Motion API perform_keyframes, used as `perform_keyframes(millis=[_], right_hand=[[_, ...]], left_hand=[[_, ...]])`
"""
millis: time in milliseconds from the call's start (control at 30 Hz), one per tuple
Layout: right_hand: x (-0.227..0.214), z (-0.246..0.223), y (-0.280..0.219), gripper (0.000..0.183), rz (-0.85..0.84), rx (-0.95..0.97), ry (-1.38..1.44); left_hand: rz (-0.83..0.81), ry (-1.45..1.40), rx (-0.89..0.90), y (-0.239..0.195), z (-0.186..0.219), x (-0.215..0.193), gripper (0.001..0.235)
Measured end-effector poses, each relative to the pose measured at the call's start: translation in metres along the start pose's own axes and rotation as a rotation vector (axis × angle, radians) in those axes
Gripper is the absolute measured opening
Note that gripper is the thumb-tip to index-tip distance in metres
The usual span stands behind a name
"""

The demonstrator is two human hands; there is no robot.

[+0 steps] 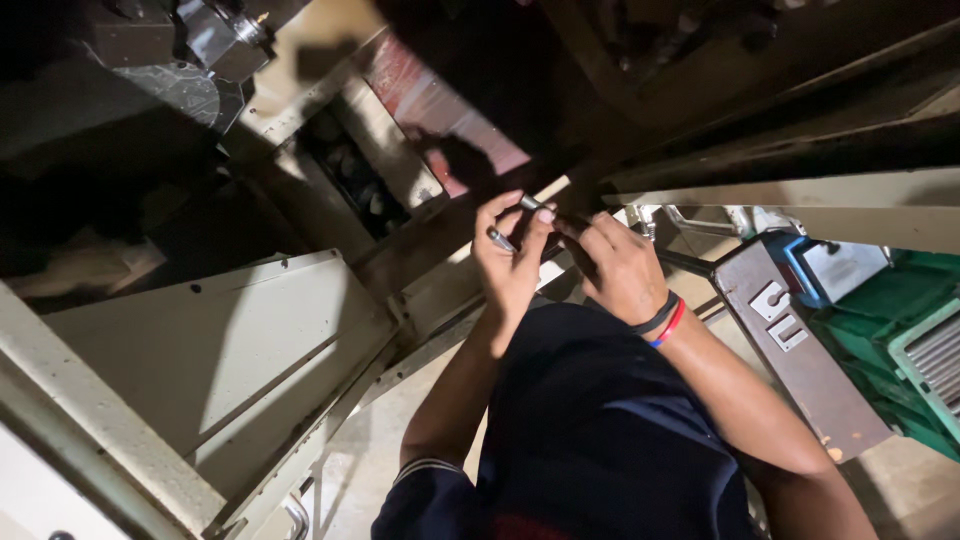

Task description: The person opens a large industrial machine door, reaches inside to handle a metal component, retrieves a tool from a nearby tray, and closes the door. The person then uses a cloth to wipe the tool and continues handling components near the machine.

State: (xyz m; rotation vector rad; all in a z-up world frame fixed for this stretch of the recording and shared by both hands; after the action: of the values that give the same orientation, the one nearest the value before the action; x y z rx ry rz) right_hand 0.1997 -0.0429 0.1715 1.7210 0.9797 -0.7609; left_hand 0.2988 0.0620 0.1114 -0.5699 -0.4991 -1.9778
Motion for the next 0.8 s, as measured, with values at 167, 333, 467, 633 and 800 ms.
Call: perform_keyframes(millis=[167,333,467,633,800], right_hand=[[-0.035,-0.004,-0.016,0.039,0.251,-0.066,-0.230],[-0.064,0.021,-0.033,0.039,0.396,0.256,-0.370],[-0.064,0.037,-0.029,0.031,0.208,0.384,-0.254],[-0.064,0.032,-0.028,0.021,0.173,0.379,-0.276],[-0.067,0.034,-0.028,0.040,0.262,0.246,-0.310]], left_hand=[[0.097,0.004,0.254,0.050,-0.009,-0.021,0.008],[0.188,-0.373,0.595,0.171,-0.044,-0.066,0.011],[0.294,-0.605,0.525,0.243,-0.068,-0.074,0.021],[0.436,-0.442,0.498,0.243,-0.064,-0.057,0.030],[0.472,-0.292,0.533,0.236,-0.043,-0.033,0.039]])
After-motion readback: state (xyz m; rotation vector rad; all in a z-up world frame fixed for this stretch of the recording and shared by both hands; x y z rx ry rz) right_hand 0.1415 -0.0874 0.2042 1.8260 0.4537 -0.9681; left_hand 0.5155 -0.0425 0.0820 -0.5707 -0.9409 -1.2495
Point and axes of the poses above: each hand's wrist, its own y-axis towards the middle knuckle, its own x-axis out of the palm, z = x × y, the point moved 2 cm from there along y, towards the middle knuckle, and after that the axes turned 9 degrees about -y, right-handed, at the moved point
